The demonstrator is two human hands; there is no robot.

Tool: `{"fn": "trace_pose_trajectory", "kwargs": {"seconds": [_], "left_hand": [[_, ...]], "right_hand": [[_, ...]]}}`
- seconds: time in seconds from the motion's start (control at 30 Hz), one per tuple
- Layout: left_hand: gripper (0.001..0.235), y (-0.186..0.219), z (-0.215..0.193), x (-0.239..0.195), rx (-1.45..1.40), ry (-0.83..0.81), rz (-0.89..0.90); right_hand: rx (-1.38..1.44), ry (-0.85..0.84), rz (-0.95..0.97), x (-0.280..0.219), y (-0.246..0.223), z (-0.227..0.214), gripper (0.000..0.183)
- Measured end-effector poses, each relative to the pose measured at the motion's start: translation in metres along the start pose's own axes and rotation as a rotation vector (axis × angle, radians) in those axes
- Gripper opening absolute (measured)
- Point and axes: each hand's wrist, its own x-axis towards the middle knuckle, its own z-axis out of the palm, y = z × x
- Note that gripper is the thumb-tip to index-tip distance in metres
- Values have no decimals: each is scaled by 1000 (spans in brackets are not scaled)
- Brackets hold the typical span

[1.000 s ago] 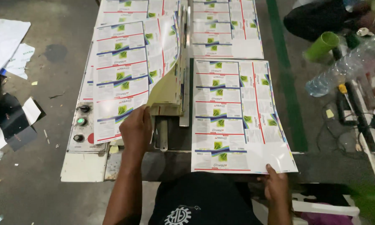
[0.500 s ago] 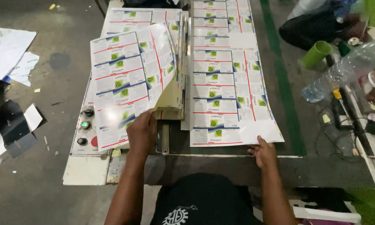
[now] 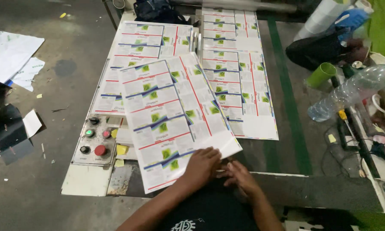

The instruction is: The person takes printed sheets from a conveyor belt and stacks them by hand. The sheets feature a green leaf logo and are arranged in a neat pile on the machine's surface.

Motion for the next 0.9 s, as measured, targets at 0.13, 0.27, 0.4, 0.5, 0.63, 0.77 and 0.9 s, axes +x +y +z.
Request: {"fn": "trace_pose_trajectory", "kwargs": {"seconds": [0.13, 0.27, 0.4, 0.5, 0.63, 0.77, 0.9], "left_hand": [[43, -2, -9, 4, -32, -164, 121], [38, -47, -43, 17, 13, -109, 51], [32, -145, -62, 17, 179, 100, -227], [56, -158, -84, 16, 436, 157, -251], [86, -153, -85, 0, 561, 47, -281], [63, -176, -76, -24, 611, -26, -284], [31, -179, -100, -15, 538, 44, -266]], "right_hand": [[138, -35, -16, -2, -18, 19, 35], [154, 175, -135, -6, -1, -16, 28], [210, 387, -236, -23, 5, -50, 27], [257, 491, -275, -40, 6, -70, 29], [259, 607, -268, -56, 23, -104, 33], [246, 680, -232, -70, 37, -123, 39], [213, 729, -186, -79, 53, -127, 40]]}}
